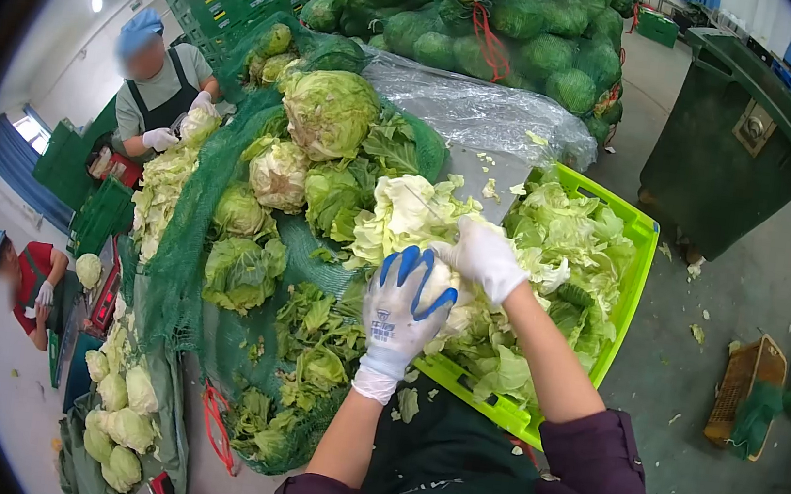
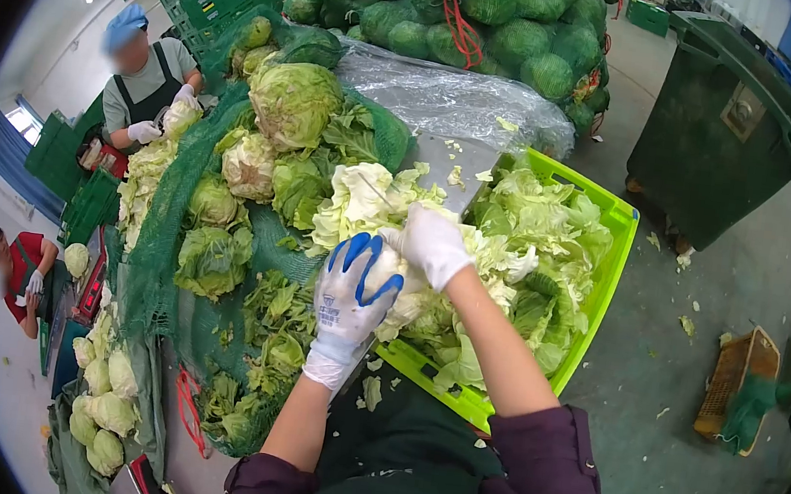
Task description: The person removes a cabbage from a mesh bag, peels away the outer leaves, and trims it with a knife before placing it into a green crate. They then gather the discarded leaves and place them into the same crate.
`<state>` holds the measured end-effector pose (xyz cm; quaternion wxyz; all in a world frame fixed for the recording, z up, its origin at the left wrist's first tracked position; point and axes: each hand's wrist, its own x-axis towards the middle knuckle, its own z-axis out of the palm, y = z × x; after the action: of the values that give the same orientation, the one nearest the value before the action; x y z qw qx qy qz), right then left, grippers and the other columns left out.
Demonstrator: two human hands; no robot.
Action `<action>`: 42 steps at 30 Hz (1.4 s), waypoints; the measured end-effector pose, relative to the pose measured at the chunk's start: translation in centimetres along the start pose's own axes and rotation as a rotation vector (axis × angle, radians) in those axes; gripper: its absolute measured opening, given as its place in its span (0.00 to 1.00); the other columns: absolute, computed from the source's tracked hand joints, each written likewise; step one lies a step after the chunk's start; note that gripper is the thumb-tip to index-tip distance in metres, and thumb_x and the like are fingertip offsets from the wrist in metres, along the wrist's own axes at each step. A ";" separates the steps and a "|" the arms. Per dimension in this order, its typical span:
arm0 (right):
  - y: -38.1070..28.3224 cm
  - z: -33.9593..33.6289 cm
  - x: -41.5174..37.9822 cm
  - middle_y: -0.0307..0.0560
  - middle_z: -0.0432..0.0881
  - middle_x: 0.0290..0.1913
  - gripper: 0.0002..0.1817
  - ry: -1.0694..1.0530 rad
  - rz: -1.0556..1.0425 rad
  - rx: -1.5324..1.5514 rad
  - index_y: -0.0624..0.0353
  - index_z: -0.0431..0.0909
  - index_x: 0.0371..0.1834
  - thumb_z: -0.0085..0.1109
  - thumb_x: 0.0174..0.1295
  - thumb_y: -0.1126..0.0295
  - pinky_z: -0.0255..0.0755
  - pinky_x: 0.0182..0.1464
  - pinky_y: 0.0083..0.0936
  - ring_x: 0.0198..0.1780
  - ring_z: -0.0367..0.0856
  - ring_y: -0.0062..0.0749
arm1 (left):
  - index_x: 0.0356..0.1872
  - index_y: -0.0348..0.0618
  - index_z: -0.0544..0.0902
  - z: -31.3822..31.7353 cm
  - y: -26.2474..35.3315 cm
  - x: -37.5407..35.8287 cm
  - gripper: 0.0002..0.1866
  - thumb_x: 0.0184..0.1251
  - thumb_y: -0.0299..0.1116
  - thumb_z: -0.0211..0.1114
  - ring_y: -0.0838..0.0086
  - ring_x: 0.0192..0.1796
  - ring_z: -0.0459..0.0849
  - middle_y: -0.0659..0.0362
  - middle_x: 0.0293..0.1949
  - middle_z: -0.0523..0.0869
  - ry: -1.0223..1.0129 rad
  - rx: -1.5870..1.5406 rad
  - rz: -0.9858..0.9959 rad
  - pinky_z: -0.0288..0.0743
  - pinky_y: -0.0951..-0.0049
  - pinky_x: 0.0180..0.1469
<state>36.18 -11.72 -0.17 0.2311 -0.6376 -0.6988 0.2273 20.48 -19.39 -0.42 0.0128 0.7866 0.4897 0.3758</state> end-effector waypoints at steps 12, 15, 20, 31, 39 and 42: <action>4.5 6.4 4.5 0.64 0.83 0.35 0.31 -0.025 0.041 0.047 0.67 0.75 0.38 0.65 0.53 0.44 0.76 0.43 0.41 0.39 0.82 0.55 | 0.59 0.39 0.75 0.2 -4.0 -7.8 0.28 0.59 0.42 0.65 0.52 0.60 0.71 0.49 0.59 0.75 0.206 -0.148 -0.020 0.64 0.55 0.62; 4.0 5.2 2.0 0.60 0.82 0.33 0.28 0.185 0.033 0.185 0.65 0.75 0.40 0.66 0.53 0.47 0.75 0.40 0.38 0.36 0.83 0.50 | 0.59 0.38 0.75 -0.8 -4.3 -6.9 0.28 0.61 0.43 0.64 0.54 0.59 0.70 0.51 0.58 0.77 0.190 -0.118 -0.113 0.64 0.57 0.61; -1.2 3.1 -9.7 0.57 0.83 0.33 0.38 0.244 0.018 0.400 0.62 0.70 0.59 0.65 0.52 0.44 0.77 0.35 0.37 0.32 0.83 0.50 | 0.60 0.43 0.76 -0.7 -5.0 -4.1 0.26 0.64 0.47 0.61 0.56 0.49 0.74 0.49 0.45 0.78 0.189 -0.167 -0.217 0.68 0.60 0.55; 5.2 8.4 -8.6 0.55 0.80 0.24 0.28 0.315 0.077 0.448 0.64 0.76 0.42 0.68 0.47 0.52 0.75 0.31 0.32 0.25 0.80 0.43 | 0.56 0.37 0.77 -0.5 -5.8 -4.3 0.21 0.67 0.40 0.60 0.57 0.54 0.75 0.48 0.51 0.76 0.163 -0.146 -0.266 0.68 0.62 0.59; 10.8 4.5 -8.8 0.61 0.82 0.45 0.43 0.558 0.324 0.066 0.64 0.64 0.66 0.69 0.51 0.52 0.76 0.45 0.38 0.44 0.83 0.52 | 0.63 0.38 0.71 -4.3 -8.1 -3.8 0.26 0.69 0.42 0.59 0.64 0.63 0.71 0.50 0.62 0.72 -0.043 -0.308 -0.381 0.64 0.68 0.65; 3.3 2.5 -9.3 0.60 0.82 0.45 0.41 0.477 0.045 0.273 0.63 0.61 0.68 0.64 0.56 0.51 0.76 0.46 0.37 0.46 0.83 0.49 | 0.65 0.49 0.71 -4.7 -3.3 -0.9 0.32 0.59 0.47 0.67 0.52 0.63 0.72 0.45 0.62 0.71 -0.014 -0.262 -0.296 0.65 0.60 0.65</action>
<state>37.98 -20.72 -4.41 0.4678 -0.6514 -0.5733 0.1679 14.91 -19.95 1.15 0.1735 0.7001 0.5470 0.4249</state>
